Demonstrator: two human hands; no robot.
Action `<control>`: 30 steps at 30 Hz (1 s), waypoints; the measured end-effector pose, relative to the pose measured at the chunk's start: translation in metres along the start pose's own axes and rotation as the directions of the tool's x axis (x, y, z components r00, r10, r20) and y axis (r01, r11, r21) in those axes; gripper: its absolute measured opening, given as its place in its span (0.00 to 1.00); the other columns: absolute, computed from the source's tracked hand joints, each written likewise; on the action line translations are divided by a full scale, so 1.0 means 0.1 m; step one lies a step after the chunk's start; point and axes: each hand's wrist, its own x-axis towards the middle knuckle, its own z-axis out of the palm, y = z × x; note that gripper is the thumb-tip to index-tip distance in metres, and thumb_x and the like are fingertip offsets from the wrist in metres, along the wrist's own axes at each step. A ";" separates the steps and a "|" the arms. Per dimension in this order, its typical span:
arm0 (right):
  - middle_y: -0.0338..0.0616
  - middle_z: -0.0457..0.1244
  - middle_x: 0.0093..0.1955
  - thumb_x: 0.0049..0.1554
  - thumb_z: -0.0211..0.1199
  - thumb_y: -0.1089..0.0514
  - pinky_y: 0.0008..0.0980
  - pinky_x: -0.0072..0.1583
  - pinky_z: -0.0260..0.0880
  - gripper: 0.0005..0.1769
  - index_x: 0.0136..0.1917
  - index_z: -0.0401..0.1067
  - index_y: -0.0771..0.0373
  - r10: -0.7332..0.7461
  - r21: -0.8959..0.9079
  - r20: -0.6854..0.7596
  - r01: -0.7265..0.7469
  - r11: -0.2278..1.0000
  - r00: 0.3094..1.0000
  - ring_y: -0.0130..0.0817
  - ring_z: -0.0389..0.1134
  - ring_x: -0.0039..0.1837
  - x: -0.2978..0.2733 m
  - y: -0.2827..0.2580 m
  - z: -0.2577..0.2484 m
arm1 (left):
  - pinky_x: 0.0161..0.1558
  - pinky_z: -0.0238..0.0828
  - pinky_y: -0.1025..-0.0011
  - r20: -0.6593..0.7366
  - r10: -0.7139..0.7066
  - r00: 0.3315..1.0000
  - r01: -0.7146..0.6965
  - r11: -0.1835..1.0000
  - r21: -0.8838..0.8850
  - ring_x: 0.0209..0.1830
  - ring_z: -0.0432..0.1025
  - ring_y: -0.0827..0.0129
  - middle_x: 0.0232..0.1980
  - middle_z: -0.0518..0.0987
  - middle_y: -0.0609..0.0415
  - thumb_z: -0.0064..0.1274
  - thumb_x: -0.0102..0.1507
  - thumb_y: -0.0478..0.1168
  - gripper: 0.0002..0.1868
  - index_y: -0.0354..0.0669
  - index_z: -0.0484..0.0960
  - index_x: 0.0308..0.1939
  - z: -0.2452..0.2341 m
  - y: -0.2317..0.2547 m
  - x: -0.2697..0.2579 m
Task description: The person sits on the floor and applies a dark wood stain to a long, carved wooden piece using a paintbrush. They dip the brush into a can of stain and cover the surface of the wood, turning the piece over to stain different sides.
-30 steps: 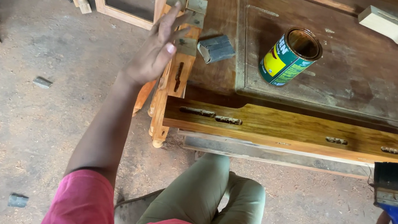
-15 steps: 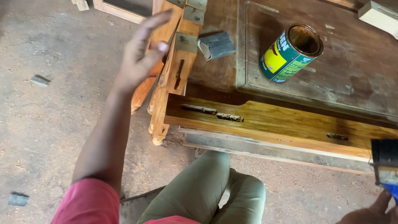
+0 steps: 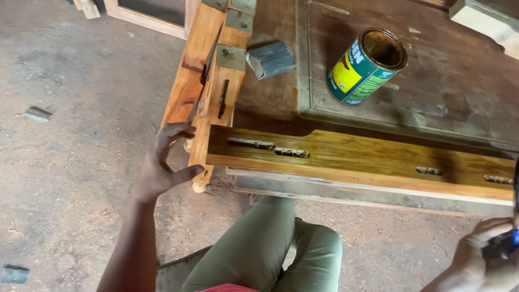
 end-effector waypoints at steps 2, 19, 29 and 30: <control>0.56 0.68 0.50 0.72 0.59 0.63 0.39 0.61 0.82 0.07 0.57 0.68 0.72 0.024 0.058 -0.118 -0.017 0.998 0.993 0.44 0.73 0.49 -0.10 -0.06 -0.05 | 0.64 0.70 0.59 -0.011 0.040 0.999 -0.038 0.990 0.139 0.61 0.71 0.58 0.63 0.74 0.47 0.73 0.51 0.39 0.46 0.41 0.67 0.70 0.03 0.01 0.02; 0.57 0.68 0.47 0.60 0.62 0.72 0.34 0.52 0.83 0.10 0.56 0.74 0.73 0.222 0.105 -0.323 -0.198 0.975 0.920 0.43 0.72 0.46 -0.29 -0.17 -0.89 | 0.64 0.69 0.53 0.110 0.366 0.924 -0.330 0.618 0.714 0.67 0.67 0.55 0.68 0.69 0.46 0.67 0.58 0.38 0.42 0.51 0.62 0.73 -0.04 0.02 0.11; 0.56 0.70 0.47 0.61 0.69 0.70 0.27 0.48 0.80 0.32 0.71 0.57 0.84 0.567 -0.007 0.103 -0.569 0.822 0.818 0.37 0.73 0.49 -0.15 0.38 -0.84 | 0.72 0.65 0.60 -0.063 0.032 0.997 -0.034 0.999 -0.017 0.66 0.69 0.60 0.61 0.75 0.49 0.64 0.57 0.28 0.33 0.38 0.73 0.66 0.24 -0.21 -0.17; 0.56 0.69 0.46 0.62 0.68 0.69 0.27 0.48 0.80 0.37 0.74 0.52 0.90 0.580 0.012 0.158 -0.589 0.808 0.799 0.37 0.73 0.50 -0.13 0.42 -0.84 | 0.68 0.67 0.65 -0.087 -0.028 0.996 0.025 0.999 -0.028 0.63 0.71 0.63 0.59 0.76 0.50 0.67 0.57 0.29 0.36 0.37 0.72 0.69 0.29 -0.17 -0.19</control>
